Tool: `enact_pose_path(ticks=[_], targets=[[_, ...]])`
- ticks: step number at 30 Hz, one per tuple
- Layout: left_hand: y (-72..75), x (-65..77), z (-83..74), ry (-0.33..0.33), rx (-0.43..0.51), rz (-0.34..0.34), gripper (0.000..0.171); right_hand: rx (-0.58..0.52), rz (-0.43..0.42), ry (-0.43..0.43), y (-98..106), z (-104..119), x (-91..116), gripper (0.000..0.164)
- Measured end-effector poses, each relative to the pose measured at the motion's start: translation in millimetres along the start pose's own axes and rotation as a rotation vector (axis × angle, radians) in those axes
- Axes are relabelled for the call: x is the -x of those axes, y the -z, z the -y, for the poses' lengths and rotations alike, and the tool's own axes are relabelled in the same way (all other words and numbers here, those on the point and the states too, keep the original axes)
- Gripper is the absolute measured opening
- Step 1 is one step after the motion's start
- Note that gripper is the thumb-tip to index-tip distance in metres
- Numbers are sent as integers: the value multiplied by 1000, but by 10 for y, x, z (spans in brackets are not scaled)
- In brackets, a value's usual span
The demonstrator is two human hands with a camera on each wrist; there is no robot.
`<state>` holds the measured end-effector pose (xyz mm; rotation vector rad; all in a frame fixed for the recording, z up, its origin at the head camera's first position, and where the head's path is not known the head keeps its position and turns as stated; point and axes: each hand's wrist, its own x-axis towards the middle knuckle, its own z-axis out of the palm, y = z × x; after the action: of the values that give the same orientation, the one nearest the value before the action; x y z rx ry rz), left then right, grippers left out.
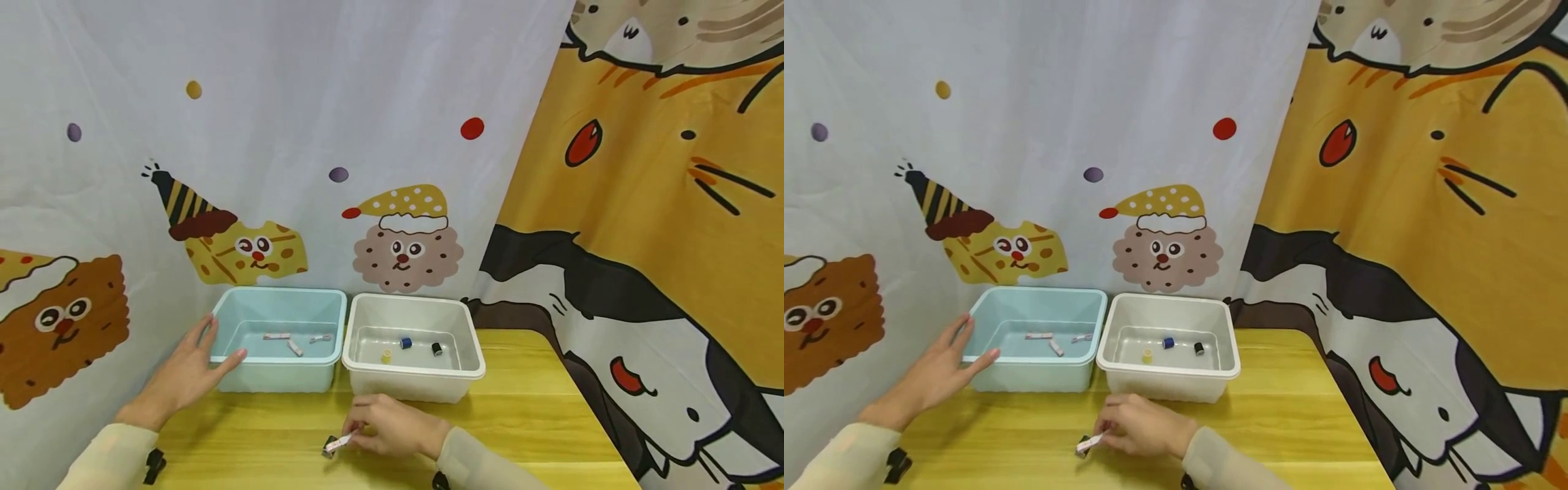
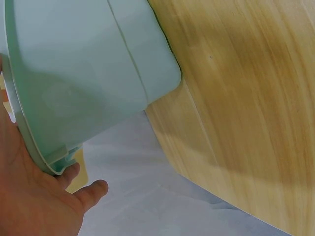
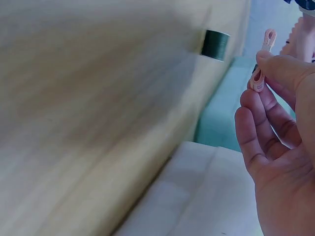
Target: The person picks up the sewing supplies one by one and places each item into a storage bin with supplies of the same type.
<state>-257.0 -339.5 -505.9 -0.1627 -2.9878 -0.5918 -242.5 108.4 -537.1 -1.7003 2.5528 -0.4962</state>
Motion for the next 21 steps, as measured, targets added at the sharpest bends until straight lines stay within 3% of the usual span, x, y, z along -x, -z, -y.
enact_pose_path(ticks=[6,12,21], targets=[[-110,-35,102,-3,-3,-44,117,-26,-24,-4,168,59,-74,9],[7,21,5,15,-2,13,117,-53,-56,31,312,134,-187,10],[40,37,-63,6,-3,12,116,-50,-110,48,553,226,-381,10]])
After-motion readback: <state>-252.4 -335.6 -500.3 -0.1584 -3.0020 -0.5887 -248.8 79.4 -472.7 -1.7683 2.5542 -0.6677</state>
